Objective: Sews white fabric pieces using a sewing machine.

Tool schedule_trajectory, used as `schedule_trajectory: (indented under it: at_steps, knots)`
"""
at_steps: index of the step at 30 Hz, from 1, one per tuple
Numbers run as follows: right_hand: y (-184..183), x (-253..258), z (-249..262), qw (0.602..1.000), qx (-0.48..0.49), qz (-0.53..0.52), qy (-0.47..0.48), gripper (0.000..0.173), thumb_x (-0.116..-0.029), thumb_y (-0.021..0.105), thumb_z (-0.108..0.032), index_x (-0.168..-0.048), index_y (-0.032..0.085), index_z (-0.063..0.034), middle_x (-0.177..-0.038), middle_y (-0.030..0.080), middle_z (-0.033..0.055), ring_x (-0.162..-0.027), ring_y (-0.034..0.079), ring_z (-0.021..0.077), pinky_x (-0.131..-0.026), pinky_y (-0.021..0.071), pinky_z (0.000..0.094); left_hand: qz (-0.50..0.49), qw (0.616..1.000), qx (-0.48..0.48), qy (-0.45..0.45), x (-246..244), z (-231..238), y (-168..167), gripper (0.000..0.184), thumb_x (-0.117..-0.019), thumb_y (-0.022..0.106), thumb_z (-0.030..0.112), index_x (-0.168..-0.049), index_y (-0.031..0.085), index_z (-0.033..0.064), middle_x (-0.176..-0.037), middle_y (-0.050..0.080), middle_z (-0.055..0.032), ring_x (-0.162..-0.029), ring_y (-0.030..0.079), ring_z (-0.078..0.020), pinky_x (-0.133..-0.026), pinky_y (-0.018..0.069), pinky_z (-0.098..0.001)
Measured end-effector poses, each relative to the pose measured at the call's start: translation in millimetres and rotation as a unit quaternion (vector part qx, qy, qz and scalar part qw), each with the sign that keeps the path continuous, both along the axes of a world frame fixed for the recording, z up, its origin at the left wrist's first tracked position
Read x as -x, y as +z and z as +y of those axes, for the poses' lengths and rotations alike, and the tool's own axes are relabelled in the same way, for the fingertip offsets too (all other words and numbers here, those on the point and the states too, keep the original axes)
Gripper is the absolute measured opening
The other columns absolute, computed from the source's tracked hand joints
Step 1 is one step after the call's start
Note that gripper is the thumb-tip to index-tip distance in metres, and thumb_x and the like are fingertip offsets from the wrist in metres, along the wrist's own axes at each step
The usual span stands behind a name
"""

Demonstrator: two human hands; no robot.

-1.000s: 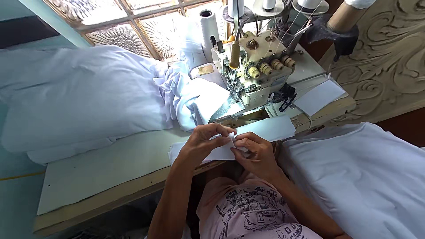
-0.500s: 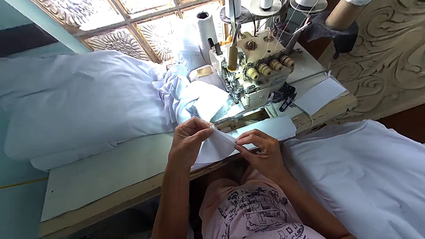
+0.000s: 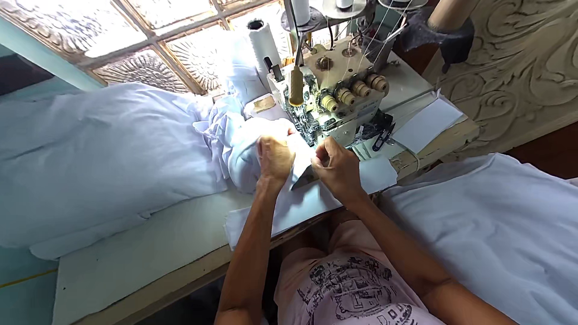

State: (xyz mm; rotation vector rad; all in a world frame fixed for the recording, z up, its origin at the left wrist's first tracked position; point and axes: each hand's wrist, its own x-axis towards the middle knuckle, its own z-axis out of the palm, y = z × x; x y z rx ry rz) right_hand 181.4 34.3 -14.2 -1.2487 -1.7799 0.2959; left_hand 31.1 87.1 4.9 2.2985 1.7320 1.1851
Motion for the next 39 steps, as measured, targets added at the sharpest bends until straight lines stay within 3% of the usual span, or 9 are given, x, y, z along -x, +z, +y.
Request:
schedule_trajectory:
  at_steps: [6,10,14,19,24,29,35,37,39]
  knots:
    - [-6,-4,2,0.998,0.034,0.046,0.003,0.012,-0.0839,0.071,-0.002,-0.093,0.063,-0.0022,-0.077,0.064,0.0098,-0.064,0.064,0.0204,-0.052,0.0500,0.0350,0.137,0.990,-0.012,0.027,-7,-12,-11,0.017,-0.0971,0.063,0.010,-0.095,0.073,-0.0028,-0.100,0.067,-0.0263,-0.105,0.063,-0.0474,-0.088,0.0480,-0.0587]
    - [-7,-8,-14,0.997,0.053,0.063,0.010,0.011,-0.0825,0.072,-0.003,-0.090,0.064,-0.0010,-0.076,0.064,0.0090,-0.065,0.065,0.0195,-0.054,0.0521,0.0349,0.092,0.995,0.035,0.012,-17,-44,-11,0.019,-0.1010,0.060,0.011,-0.105,0.074,0.0004,-0.092,0.066,-0.0211,-0.082,0.065,-0.0393,-0.071,0.0505,-0.0547]
    - [-11,-15,-27,0.996,0.054,0.075,0.003,0.009,-0.0808,0.071,-0.004,-0.086,0.065,-0.0027,-0.075,0.064,0.0062,-0.064,0.064,0.0149,-0.055,0.0514,0.0298,0.006,0.999,0.050,-0.019,-18,-46,-16,0.017,-0.0983,0.064,0.013,-0.105,0.077,0.0037,-0.088,0.066,-0.0157,-0.080,0.061,-0.0317,-0.075,0.0458,-0.0496]
    - [-13,-12,-20,0.997,0.040,0.060,-0.024,0.007,-0.0819,0.069,-0.003,-0.087,0.065,-0.0020,-0.074,0.064,0.0078,-0.063,0.064,0.0175,-0.053,0.0500,0.0314,0.008,0.998,0.056,0.000,-21,-41,-14,0.018,-0.0992,0.065,0.017,-0.104,0.071,0.0006,-0.086,0.068,-0.0149,-0.074,0.064,-0.0304,-0.070,0.0500,-0.0497]
    - [-17,-10,-13,0.999,0.012,0.020,-0.031,0.018,-0.0849,0.066,-0.001,-0.100,0.075,-0.0018,-0.081,0.067,0.0104,-0.066,0.065,0.0217,-0.055,0.0514,0.0352,0.033,0.998,0.038,0.026,-26,-40,-15,0.018,-0.0999,0.064,0.017,-0.095,0.067,0.0002,-0.080,0.064,-0.0156,-0.072,0.062,-0.0321,-0.068,0.0478,-0.0503]
    - [-15,-6,-5,0.994,-0.030,-0.094,-0.048,0.024,-0.0890,0.066,-0.001,-0.109,0.079,-0.0051,-0.082,0.064,0.0138,-0.071,0.065,0.0286,-0.064,0.0532,0.0404,0.091,0.994,0.058,0.007,-21,-43,-7,0.019,-0.1003,0.060,0.012,-0.104,0.072,-0.0032,-0.101,0.069,-0.0236,-0.094,0.067,-0.0433,-0.081,0.0511,-0.0582]
    - [-15,0,-4,0.979,-0.048,-0.177,-0.085,0.031,-0.0884,0.064,-0.004,-0.116,0.078,-0.0076,-0.081,0.065,0.0128,-0.070,0.065,0.0297,-0.069,0.0517,0.0447,0.096,0.990,0.088,0.056,-8,-8,-3,0.027,-0.0997,0.056,0.011,-0.116,0.073,-0.0026,-0.118,0.069,-0.0265,-0.117,0.062,-0.0476,-0.097,0.0476,-0.0593]
    - [-17,-1,-8,0.977,-0.064,-0.178,-0.094,0.030,-0.0886,0.063,-0.004,-0.114,0.078,-0.0072,-0.079,0.065,0.0115,-0.070,0.065,0.0280,-0.071,0.0526,0.0432,0.092,0.988,0.098,0.073,0,5,-5,0.028,-0.1008,0.056,0.014,-0.116,0.072,-0.0027,-0.121,0.068,-0.0258,-0.119,0.060,-0.0464,-0.100,0.0457,-0.0593]
    - [-20,-6,-15,0.979,-0.067,-0.169,-0.088,0.026,-0.0889,0.063,-0.006,-0.110,0.078,-0.0075,-0.081,0.067,0.0106,-0.072,0.066,0.0272,-0.073,0.0534,0.0430,0.101,0.990,0.037,0.091,16,21,-26,0.027,-0.0992,0.055,0.018,-0.106,0.074,-0.0005,-0.115,0.069,-0.0207,-0.113,0.063,-0.0404,-0.097,0.0489,-0.0538]
